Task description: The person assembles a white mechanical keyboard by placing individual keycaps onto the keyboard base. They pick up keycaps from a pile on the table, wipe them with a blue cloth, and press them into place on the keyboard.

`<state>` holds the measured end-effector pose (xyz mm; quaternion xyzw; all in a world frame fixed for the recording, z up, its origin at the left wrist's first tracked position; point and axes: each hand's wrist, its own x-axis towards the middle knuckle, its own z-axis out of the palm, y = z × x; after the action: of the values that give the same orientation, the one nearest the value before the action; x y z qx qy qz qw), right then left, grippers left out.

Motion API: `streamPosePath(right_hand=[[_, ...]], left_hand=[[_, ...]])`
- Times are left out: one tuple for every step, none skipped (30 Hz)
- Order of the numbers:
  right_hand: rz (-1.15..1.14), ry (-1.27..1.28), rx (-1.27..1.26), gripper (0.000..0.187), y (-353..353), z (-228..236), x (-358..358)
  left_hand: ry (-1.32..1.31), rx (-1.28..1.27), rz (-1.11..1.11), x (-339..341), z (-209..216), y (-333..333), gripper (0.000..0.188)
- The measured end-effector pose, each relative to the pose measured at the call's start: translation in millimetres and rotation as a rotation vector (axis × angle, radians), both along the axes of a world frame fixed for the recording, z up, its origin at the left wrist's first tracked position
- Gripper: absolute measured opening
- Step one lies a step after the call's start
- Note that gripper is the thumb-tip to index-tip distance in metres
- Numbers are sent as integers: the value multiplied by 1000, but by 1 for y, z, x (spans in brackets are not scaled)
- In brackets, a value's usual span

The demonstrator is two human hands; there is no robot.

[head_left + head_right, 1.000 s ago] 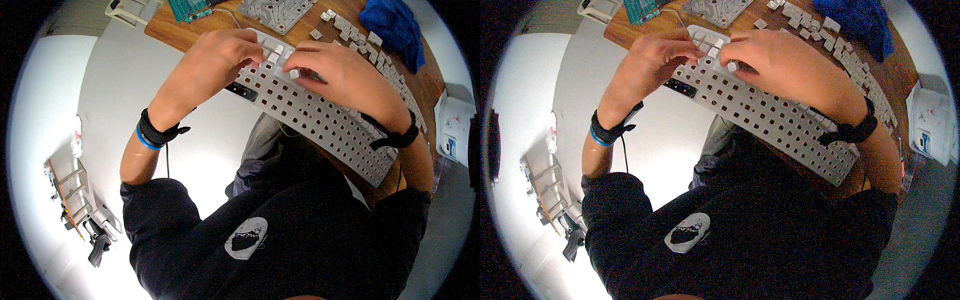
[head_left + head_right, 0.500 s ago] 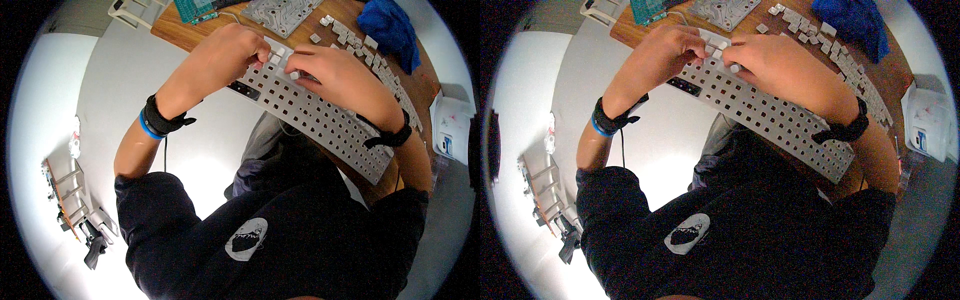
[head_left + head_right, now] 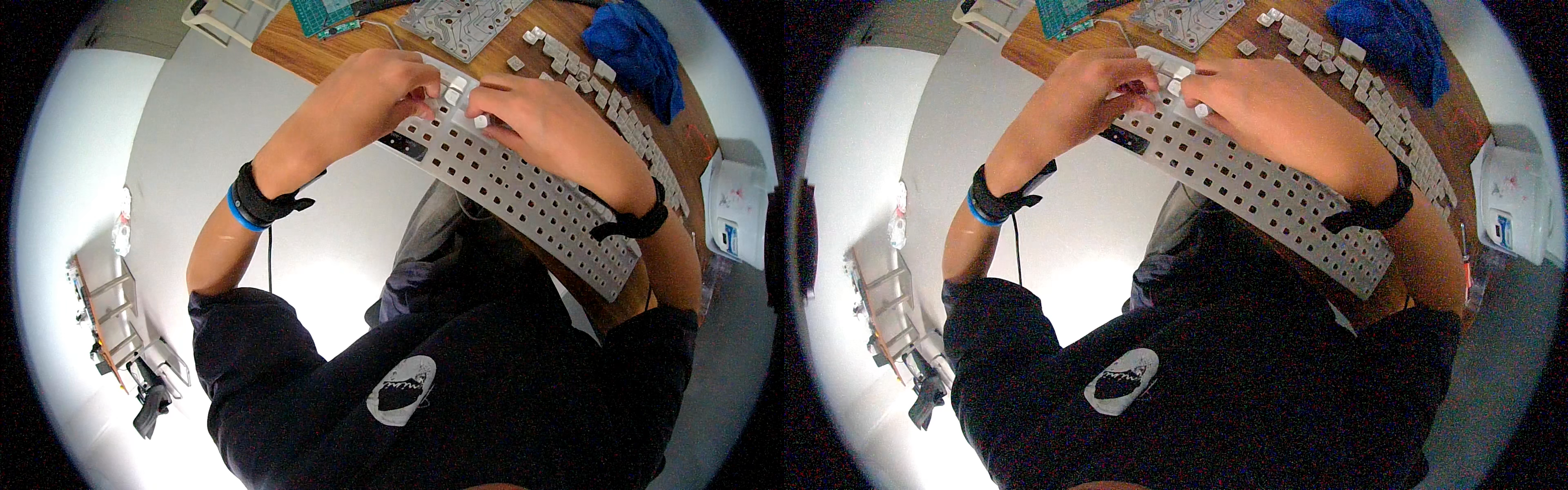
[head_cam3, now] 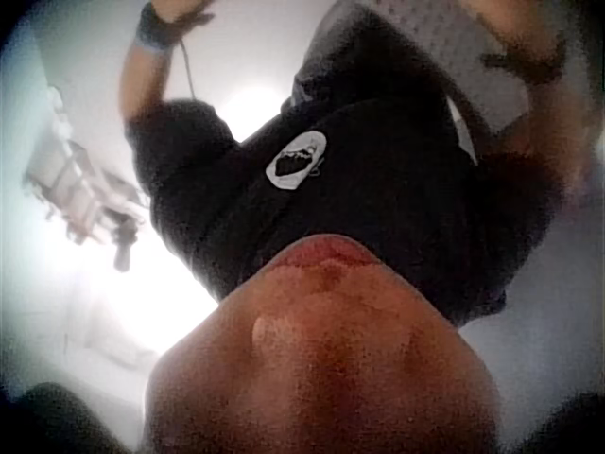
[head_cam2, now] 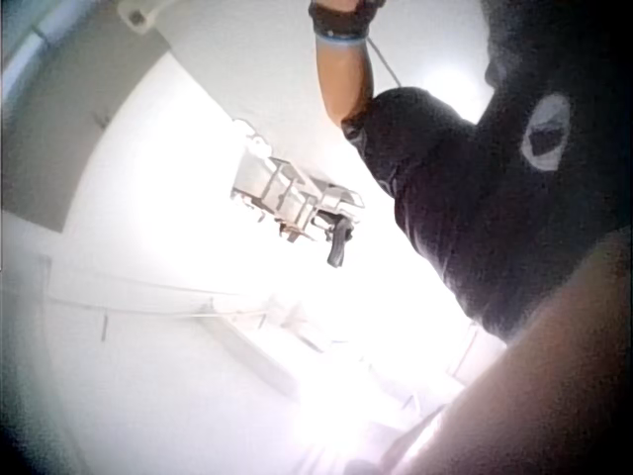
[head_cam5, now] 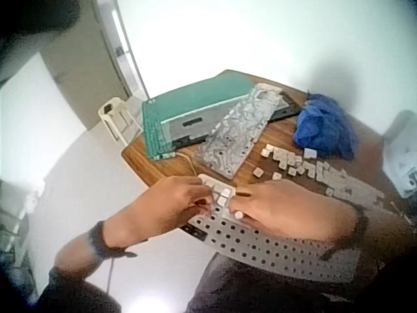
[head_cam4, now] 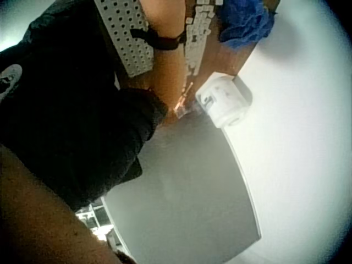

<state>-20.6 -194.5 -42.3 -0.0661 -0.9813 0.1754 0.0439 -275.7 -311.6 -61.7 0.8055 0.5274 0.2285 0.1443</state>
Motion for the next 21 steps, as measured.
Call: streamPosePath(right_hand=[[-1, 3, 0, 17, 0, 0, 0], [-2, 5, 0, 17, 0, 0, 1], [-6, 8, 2, 17, 0, -1, 1], [-10, 10, 3, 17, 0, -2, 2], [-14, 12, 6, 17, -1, -3, 2], [-15, 8, 13, 17, -1, -2, 2], [-17, 3, 20, 17, -2, -1, 1], [-19, -1, 27, 17, -2, 0, 1], [-19, 6, 27, 17, -2, -1, 1], [-19, 13, 27, 17, -3, -2, 1], [-19, 21, 27, 18, -2, -2, 1], [-17, 20, 23, 18, -2, -3, 1], [-15, 20, 19, 18, -1, -3, 1], [-14, 20, 14, 18, -1, -3, 1], [-13, 22, 14, 18, -1, -3, 1], [-13, 23, 14, 18, -1, -2, 1], [-13, 25, 13, 18, -1, -3, 1], [-14, 24, 10, 18, -1, -3, 1], [-15, 23, 6, 18, -1, -3, 1], [-16, 23, 2, 18, -1, -4, 1], [-17, 24, 0, 17, -1, -4, 1]], left_hand=[[-10, 3, 3, 0, -1, 0, 19], [-20, 7, 6, 0, -2, 0, 19], [-22, 19, 10, 1, -2, 0, 20], [-25, 31, 13, 2, -2, -1, 21], [-27, 44, 16, 3, -1, -1, 22], [-5, 51, 34, 4, -1, -2, 24], [16, 58, 52, 3, -1, -4, 25], [38, 65, 70, 3, -1, -5, 27], [49, 70, 70, 2, -1, -4, 27], [61, 74, 69, 1, -2, -3, 28], [72, 78, 69, 1, -2, -3, 28], [64, 82, 69, 1, -2, -2, 28], [56, 87, 69, 1, -3, -2, 27], [48, 91, 69, 2, -3, -2, 27], [57, 104, 61, 2, -3, -1, 26], [66, 116, 53, 2, -2, 0, 25], [74, 129, 44, 2, -3, 1, 24], [47, 106, 38, 1, -3, 1, 24], [19, 83, 32, -1, -4, 1, 23], [-8, 60, 26, -3, -5, 1, 23], [-22, 42, 29, -3, -4, 1, 23]])
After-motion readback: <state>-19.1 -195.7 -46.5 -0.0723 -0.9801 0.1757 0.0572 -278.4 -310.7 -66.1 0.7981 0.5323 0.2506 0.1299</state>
